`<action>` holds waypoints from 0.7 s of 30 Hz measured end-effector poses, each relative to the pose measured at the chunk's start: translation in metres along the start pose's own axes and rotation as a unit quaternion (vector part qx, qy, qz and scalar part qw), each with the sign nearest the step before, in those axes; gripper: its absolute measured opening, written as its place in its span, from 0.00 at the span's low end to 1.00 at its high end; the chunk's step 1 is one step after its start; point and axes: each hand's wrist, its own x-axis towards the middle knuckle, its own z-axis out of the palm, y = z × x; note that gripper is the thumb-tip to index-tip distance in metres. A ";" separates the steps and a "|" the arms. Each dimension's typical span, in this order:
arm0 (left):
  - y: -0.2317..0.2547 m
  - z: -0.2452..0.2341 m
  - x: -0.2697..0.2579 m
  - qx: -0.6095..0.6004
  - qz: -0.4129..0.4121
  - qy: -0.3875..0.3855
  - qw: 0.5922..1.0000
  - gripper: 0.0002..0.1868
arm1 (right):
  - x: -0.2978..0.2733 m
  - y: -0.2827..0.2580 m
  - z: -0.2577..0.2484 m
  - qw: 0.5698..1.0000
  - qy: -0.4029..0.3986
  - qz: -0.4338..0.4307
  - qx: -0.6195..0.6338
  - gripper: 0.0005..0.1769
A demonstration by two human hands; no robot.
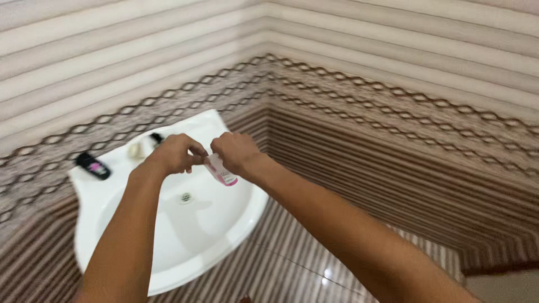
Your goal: The person moves several toiletries from the sink to the floor, then uses a small brush to scrub the sink basin, faucet, and drain area. The person scrubs the sink thoroughly with the brush.
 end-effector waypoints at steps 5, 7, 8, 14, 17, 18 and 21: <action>0.094 0.034 0.039 -0.013 0.065 -0.016 0.998 0.11 | -0.069 0.079 -0.033 0.997 0.054 0.060 -0.012 0.07; 0.130 0.048 0.054 0.019 0.076 -0.025 0.997 0.10 | -0.094 0.106 -0.043 0.995 0.065 0.080 -0.011 0.10; 0.149 0.058 0.062 0.036 0.067 -0.027 0.997 0.10 | -0.108 0.121 -0.047 0.994 0.064 0.087 0.000 0.13; 0.240 0.116 0.108 0.117 0.129 -0.028 0.984 0.12 | -0.169 0.199 -0.048 0.979 0.070 0.187 -0.035 0.10; 0.273 0.151 0.127 0.141 0.098 -0.054 0.984 0.13 | -0.190 0.234 -0.037 0.968 0.052 0.246 -0.024 0.09; 0.283 0.162 0.134 0.155 0.089 -0.062 0.982 0.13 | -0.196 0.247 -0.032 0.961 0.035 0.272 -0.020 0.08; 0.298 0.204 0.154 0.168 0.117 -0.059 0.977 0.16 | -0.218 0.279 -0.003 0.954 0.036 0.296 -0.017 0.09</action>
